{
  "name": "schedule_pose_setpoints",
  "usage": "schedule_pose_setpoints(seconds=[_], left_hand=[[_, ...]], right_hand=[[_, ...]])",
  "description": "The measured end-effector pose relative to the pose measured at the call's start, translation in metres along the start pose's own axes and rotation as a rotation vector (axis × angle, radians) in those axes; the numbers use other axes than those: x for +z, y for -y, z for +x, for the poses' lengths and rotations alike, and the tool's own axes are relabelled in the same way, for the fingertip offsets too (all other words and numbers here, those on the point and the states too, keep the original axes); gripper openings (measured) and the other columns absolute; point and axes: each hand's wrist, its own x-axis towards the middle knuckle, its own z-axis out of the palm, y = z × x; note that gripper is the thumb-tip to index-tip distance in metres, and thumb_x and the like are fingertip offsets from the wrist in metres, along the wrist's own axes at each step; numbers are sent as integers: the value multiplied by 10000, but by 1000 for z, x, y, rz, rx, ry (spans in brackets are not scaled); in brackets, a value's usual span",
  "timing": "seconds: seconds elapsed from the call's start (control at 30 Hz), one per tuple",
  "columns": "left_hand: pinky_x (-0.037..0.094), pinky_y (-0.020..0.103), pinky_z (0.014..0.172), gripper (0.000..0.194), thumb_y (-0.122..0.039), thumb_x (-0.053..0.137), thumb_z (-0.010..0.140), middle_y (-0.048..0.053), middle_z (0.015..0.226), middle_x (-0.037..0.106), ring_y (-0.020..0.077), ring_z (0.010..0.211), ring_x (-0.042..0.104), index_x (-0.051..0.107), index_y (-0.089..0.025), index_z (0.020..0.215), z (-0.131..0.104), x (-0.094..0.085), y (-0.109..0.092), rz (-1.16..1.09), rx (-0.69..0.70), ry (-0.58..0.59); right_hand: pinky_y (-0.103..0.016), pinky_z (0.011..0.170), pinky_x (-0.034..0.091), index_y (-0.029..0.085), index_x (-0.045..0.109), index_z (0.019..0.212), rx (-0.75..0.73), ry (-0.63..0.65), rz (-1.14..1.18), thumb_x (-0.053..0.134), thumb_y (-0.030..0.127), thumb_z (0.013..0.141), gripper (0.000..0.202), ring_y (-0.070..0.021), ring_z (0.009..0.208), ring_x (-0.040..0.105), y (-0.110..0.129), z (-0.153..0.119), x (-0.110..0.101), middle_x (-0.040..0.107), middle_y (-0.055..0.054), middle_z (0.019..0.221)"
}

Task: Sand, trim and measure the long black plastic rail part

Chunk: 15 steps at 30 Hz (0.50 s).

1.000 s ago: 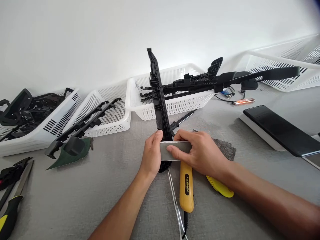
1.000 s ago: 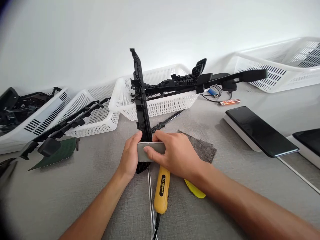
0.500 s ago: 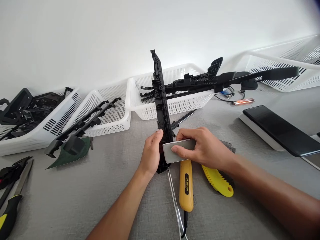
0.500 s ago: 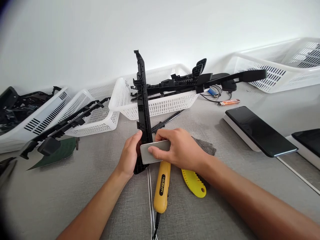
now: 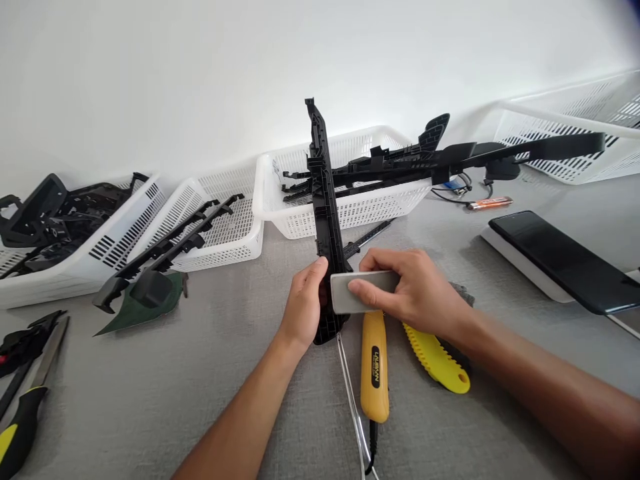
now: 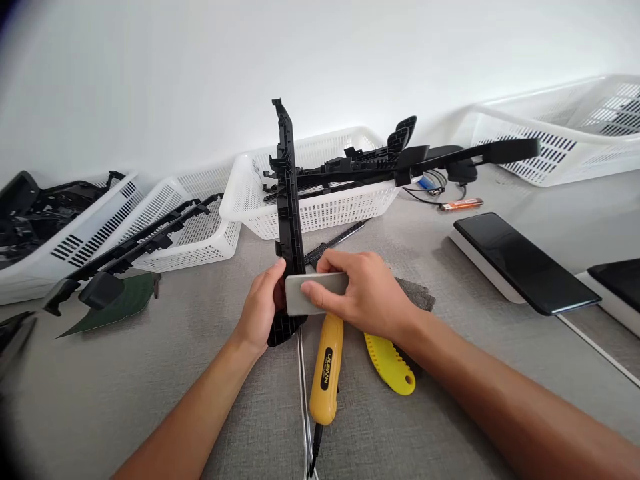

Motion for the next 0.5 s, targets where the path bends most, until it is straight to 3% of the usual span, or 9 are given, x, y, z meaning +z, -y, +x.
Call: schedule_pose_setpoints(seconds=[0.13,0.3,0.4,0.5], left_hand=[[401,275,587,513,-645,784,841,-11,660,536,157,645,511,569,-205,689,2,-1,1,-44,-30,-23],[480,290,626,459,-624,754,860,16,680,638,216,727,655,610,-205,743,2,-2,1,-110,-80,14],[496,295,633,451,-621,750,864,28,707,673,230,755,685,633,-199,755,2,-3,2,-112,-88,39],[500,295,633,459,-636,750,853,33,719,686,233,765,693,663,-192,776,2,-4,1,-111,-111,23]], right_hand=[[-265,591,330,202,591,788,-88,182,-6,699,463,926,315,-100,560,443,-1,-1,1,527,58,619],[-264,607,340,203,590,813,-107,88,-6,691,484,950,328,-110,599,470,-2,-2,0,549,46,661],[-265,613,347,206,589,813,-173,125,-21,705,476,943,321,-108,600,468,-4,-1,-1,561,46,676],[-267,624,359,203,610,831,-215,35,-35,714,488,951,326,-113,619,492,-5,-1,-2,587,33,708]])
